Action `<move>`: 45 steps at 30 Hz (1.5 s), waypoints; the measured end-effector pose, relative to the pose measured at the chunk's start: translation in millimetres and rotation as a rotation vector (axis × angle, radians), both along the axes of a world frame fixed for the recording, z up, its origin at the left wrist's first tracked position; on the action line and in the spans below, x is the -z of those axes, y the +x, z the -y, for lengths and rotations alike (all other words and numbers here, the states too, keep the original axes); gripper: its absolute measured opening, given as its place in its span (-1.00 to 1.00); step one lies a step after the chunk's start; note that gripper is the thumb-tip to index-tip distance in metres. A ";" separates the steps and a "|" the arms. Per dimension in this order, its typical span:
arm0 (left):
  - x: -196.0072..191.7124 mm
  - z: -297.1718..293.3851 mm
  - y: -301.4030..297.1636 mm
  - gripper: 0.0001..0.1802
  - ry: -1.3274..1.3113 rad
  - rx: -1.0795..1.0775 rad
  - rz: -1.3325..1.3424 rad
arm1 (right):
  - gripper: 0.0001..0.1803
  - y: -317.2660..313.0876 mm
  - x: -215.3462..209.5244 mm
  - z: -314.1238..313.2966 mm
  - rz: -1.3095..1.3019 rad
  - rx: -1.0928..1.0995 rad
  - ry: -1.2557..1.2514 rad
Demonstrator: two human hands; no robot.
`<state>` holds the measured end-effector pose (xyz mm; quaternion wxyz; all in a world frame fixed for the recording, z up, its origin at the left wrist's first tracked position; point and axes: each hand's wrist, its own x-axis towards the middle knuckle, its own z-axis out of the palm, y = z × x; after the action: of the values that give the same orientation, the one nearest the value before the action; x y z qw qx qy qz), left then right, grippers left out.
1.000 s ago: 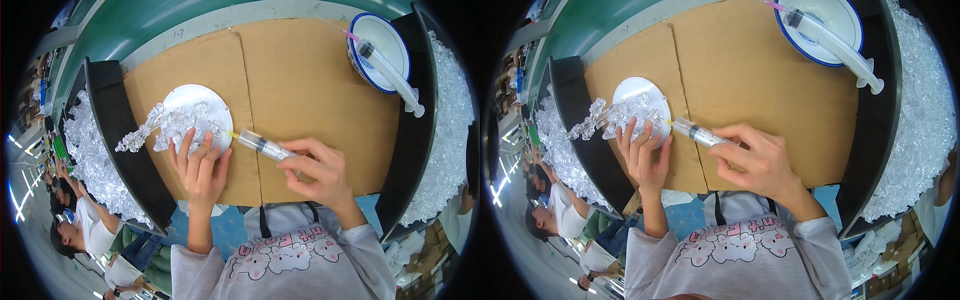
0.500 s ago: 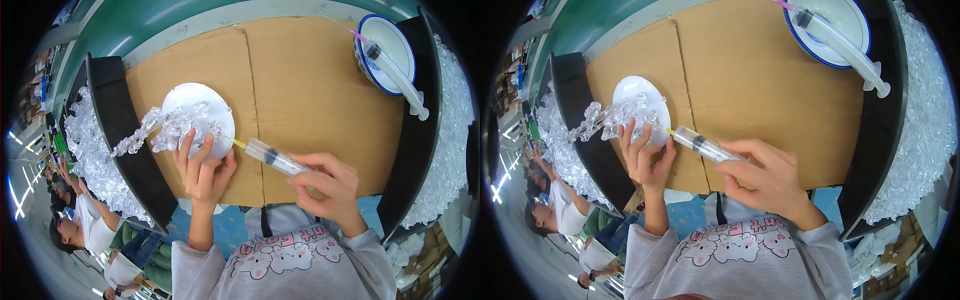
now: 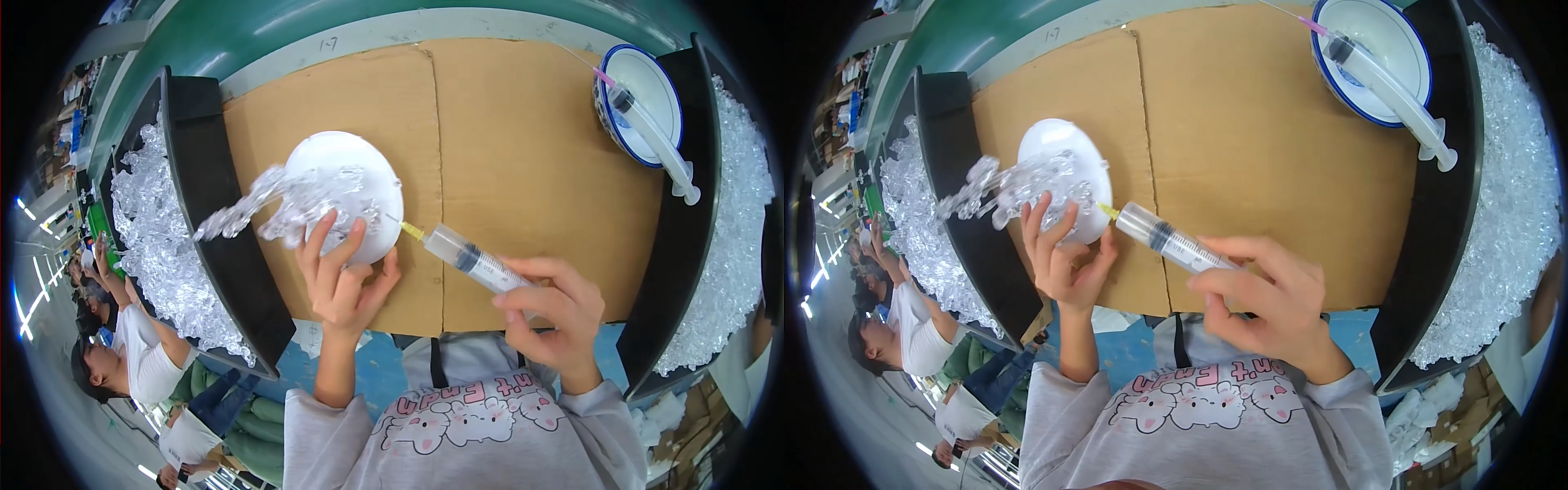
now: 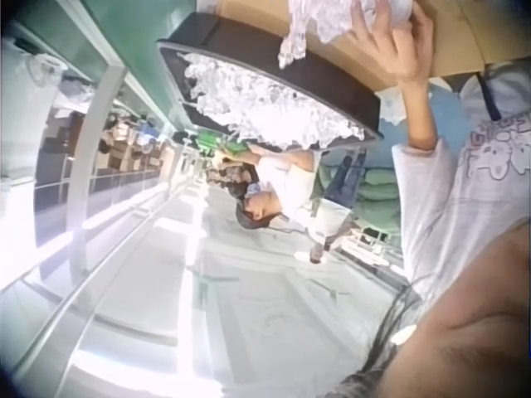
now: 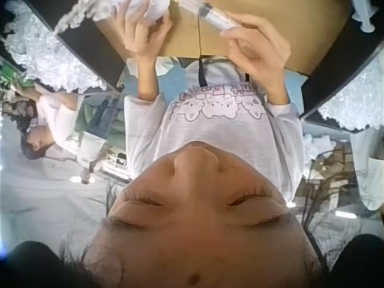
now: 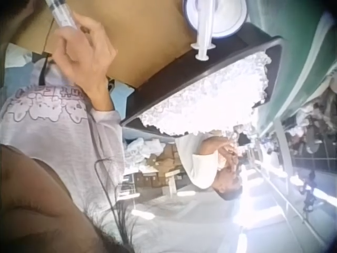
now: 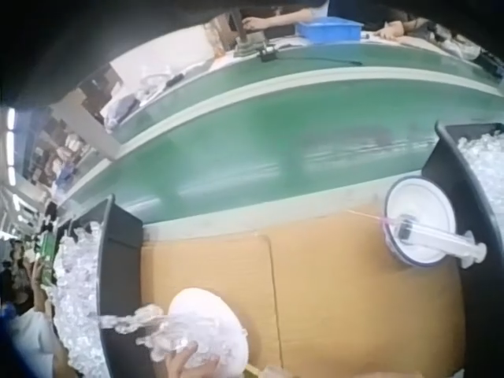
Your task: Assembling decorative lighting components by gluing clear plastic crystal pieces onto a circular base using a syringe-based adhesive.
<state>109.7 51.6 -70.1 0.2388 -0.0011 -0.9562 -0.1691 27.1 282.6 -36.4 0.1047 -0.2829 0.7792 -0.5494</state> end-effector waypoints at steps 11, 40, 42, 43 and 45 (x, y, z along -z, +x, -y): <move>-14.1 -1.4 14.1 -0.64 -0.112 0.019 0.036 | -0.78 -16.3 16.2 19.1 0.071 0.051 0.018; -56.0 -0.6 -55.8 -0.69 -0.103 -0.103 0.074 | -0.77 -24.0 26.5 25.9 0.038 0.028 0.074; -56.8 -0.6 -55.9 -0.70 -0.104 -0.103 0.081 | -0.76 -25.2 25.2 24.7 0.041 0.029 0.069; -57.3 -0.4 -55.8 -0.70 -0.104 -0.104 0.081 | -0.76 -26.4 23.6 23.4 0.043 0.028 0.063; -58.9 0.1 -55.3 -0.71 -0.116 -0.098 0.089 | -0.76 -29.6 20.7 23.2 0.044 0.025 0.057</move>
<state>54.5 51.5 -11.1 0.2036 0.0393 -0.9730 -0.1013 -2.5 259.4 -57.1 0.1231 -0.2580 0.7955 -0.5343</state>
